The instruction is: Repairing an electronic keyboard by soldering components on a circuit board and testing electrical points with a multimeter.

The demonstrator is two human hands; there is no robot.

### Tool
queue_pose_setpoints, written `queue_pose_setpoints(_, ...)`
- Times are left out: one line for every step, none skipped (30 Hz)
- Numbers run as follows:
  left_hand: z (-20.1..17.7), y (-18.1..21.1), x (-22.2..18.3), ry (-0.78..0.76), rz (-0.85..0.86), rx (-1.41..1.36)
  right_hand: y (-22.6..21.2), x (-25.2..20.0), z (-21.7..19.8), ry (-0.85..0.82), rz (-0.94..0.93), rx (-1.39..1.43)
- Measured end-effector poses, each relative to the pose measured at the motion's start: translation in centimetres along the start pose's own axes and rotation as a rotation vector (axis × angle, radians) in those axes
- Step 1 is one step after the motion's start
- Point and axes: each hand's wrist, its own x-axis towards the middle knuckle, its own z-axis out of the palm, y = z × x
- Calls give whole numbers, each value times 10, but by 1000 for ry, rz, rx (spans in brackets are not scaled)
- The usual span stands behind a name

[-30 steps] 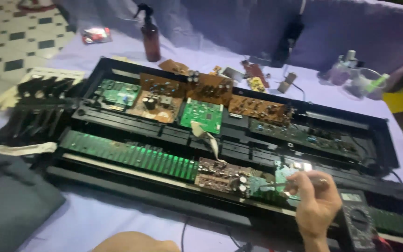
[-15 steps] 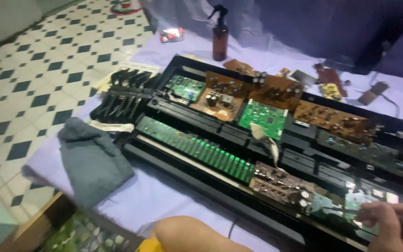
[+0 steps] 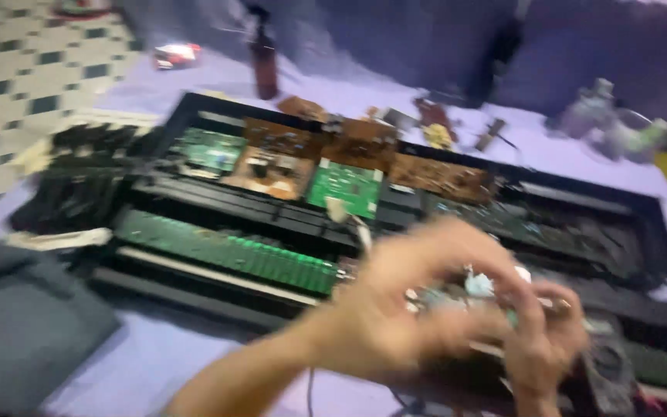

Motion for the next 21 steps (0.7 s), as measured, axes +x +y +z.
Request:
queue_pose_setpoints(-13, -9, 10, 108, 71, 381, -52, 4, 14, 57, 78, 243)
queue_pose_setpoints(-27, -17, 19, 220, 143, 770, -107, -3, 25, 113, 150, 494)
queue_pose_setpoints(-43, -43, 10, 201, 140, 746, -111, -5, 20, 136, 159, 474)
queue_pose_setpoints(-59, -68, 3, 150, 24, 962, -114, -2, 18, 26, 85, 481)
queue_pose_setpoints(-76, -92, -4, 95, -93, 1176, -118, 2, 16, -84, 13, 486)
queue_pose_setpoints(-81, -109, -16, 89, -94, 1172, -119, 2, 16, -79, 17, 483)
queue_pose_setpoints(-87, -125, -29, 54, -156, 1222, -120, 2, 16, -114, 11, 495)
queue_pose_setpoints(-94, -139, -43, 17, -221, 1277, -121, 1, 18, -149, 7, 514)
queue_pose_setpoints(-94, -140, -46, 10, -226, 1279, -119, 0, 21, -145, 13, 519)
queue_pose_setpoints(-93, -142, -50, 9, -213, 1265, -116, -1, 22, -171, 25, 536)
queue_pose_setpoints(-92, -143, -55, 8, -199, 1251, -114, -2, 23, -198, 38, 554)
queue_pose_setpoints(-90, -141, -56, 8, -200, 1250, -115, -2, 23, -198, 39, 553)
queue_pose_setpoints(-89, -139, -58, 21, -183, 1228, -116, -2, 23, -210, 57, 539)
queue_pose_setpoints(-88, -136, -60, 35, -167, 1206, -118, -2, 23, -223, 76, 526)
queue_pose_setpoints(-87, -135, -62, 35, -168, 1206, -117, -2, 23, -224, 77, 526)
queue_pose_setpoints(-87, -135, -64, 72, -131, 1230, -116, -1, 22, -234, 71, 536)
queue_pose_setpoints(-87, -135, -66, 108, -93, 1253, -115, 0, 22, -245, 66, 547)
queue_pose_setpoints(-87, -133, -66, 109, -91, 1253, -115, 1, 23, -245, 64, 546)
queue_pose_setpoints(-88, -131, -66, 125, -105, 1250, -115, 2, 23, -239, 61, 511)
queue_pose_setpoints(-87, -129, -67, 142, -121, 1245, -114, 2, 22, -236, 61, 473)
queue_pose_setpoints(-86, -129, -67, 143, -122, 1242, -113, 3, 21, -237, 62, 470)
